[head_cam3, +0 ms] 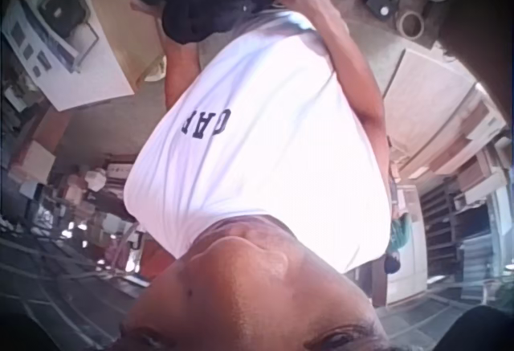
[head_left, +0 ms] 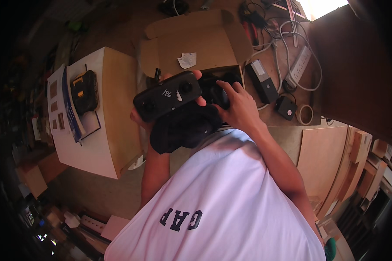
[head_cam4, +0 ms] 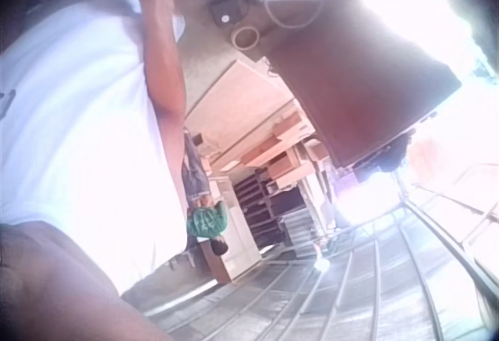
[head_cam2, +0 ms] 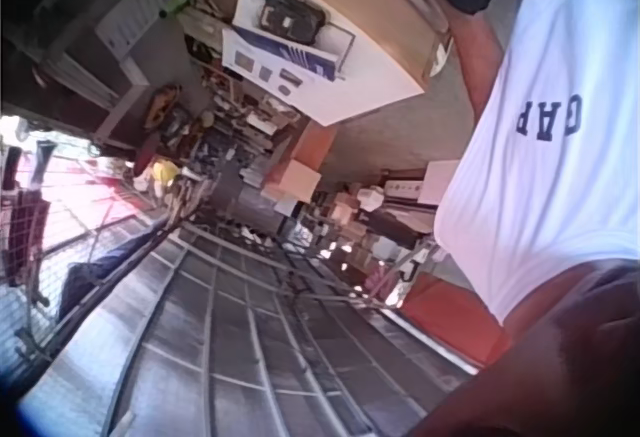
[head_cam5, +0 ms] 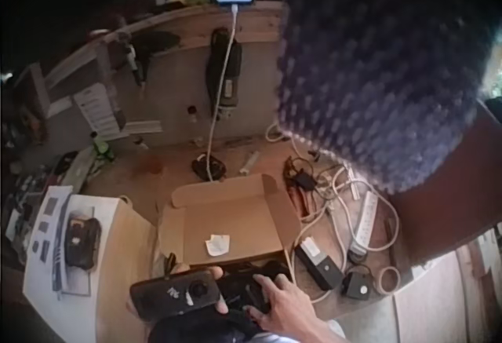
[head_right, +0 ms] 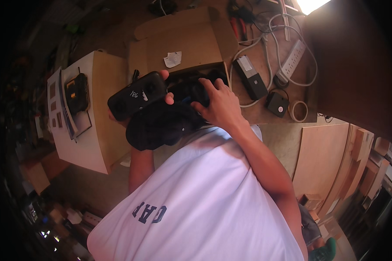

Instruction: The person assembles a small black electronic device by inserting a battery, connecting a cable, and securing components with tape. They manipulate the device and its parts on a cluttered workbench, repeatedly adjusting the assembly.

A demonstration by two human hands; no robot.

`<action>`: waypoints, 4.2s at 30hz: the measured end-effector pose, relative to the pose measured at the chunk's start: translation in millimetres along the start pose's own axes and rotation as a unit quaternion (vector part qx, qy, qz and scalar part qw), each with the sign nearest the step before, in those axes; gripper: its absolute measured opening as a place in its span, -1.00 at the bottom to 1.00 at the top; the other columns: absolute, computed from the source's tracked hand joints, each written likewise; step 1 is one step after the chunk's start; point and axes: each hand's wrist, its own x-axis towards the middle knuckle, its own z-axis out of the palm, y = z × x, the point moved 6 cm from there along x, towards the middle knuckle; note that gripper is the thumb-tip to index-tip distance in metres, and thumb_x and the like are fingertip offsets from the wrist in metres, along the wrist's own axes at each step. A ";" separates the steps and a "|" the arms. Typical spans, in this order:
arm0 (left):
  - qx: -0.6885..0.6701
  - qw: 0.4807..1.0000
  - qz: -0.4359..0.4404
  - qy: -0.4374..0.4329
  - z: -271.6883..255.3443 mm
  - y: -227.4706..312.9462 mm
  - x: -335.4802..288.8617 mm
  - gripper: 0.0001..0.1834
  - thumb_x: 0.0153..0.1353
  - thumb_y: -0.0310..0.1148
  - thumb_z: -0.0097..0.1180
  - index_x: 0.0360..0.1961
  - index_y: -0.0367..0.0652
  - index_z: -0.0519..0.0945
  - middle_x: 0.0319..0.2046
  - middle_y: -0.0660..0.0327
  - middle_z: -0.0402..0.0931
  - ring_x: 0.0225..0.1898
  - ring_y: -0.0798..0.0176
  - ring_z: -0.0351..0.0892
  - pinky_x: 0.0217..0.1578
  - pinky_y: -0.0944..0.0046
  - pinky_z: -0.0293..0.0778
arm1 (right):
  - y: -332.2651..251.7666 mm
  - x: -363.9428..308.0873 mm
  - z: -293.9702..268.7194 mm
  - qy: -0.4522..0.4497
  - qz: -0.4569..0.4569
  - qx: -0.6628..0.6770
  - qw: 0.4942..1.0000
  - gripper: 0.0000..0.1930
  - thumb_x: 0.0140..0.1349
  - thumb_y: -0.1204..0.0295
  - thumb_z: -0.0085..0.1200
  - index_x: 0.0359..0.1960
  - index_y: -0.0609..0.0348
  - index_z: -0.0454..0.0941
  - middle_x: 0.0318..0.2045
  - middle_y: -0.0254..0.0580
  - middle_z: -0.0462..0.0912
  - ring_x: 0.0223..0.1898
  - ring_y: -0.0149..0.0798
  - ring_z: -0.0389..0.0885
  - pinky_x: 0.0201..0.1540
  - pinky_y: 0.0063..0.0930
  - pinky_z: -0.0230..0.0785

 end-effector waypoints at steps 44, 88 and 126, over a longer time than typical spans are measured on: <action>0.599 0.696 0.059 0.392 116.1 -69.8 -11.6 -0.78 0.62 -0.32 0.29 0.01 -0.29 0.62 -0.09 0.19 0.64 -0.06 0.37 0.66 0.02 0.30 0.61 | 11.0 -31.2 -89.9 -0.069 -0.067 0.669 0.737 -0.27 0.45 0.36 0.14 0.67 0.08 0.35 0.01 -0.30 0.51 0.01 -0.42 0.49 0.17 -0.53 0.36; 0.124 0.989 0.053 0.066 108.6 29.4 82.7 -0.35 0.63 0.09 0.18 0.51 -0.11 0.51 0.41 0.14 0.61 0.46 0.09 0.55 0.55 -0.09 0.27 | -134.8 56.1 -361.5 0.052 -0.272 0.462 0.842 -0.65 0.60 0.23 0.25 0.31 -0.02 0.61 0.05 -0.39 0.76 0.10 -0.39 0.66 0.06 -0.36 0.54; 0.238 0.970 0.033 -0.034 60.7 47.0 -27.4 -0.39 0.67 -0.38 0.02 0.64 -0.33 0.29 0.55 -0.18 0.42 0.45 -0.31 0.57 0.49 -0.45 0.48 | -25.0 73.8 -230.4 -0.083 -0.041 0.638 0.764 -0.62 0.71 -0.11 0.01 -0.13 -0.13 0.55 -0.21 -0.44 0.71 -0.28 -0.41 0.74 -0.31 -0.35 0.66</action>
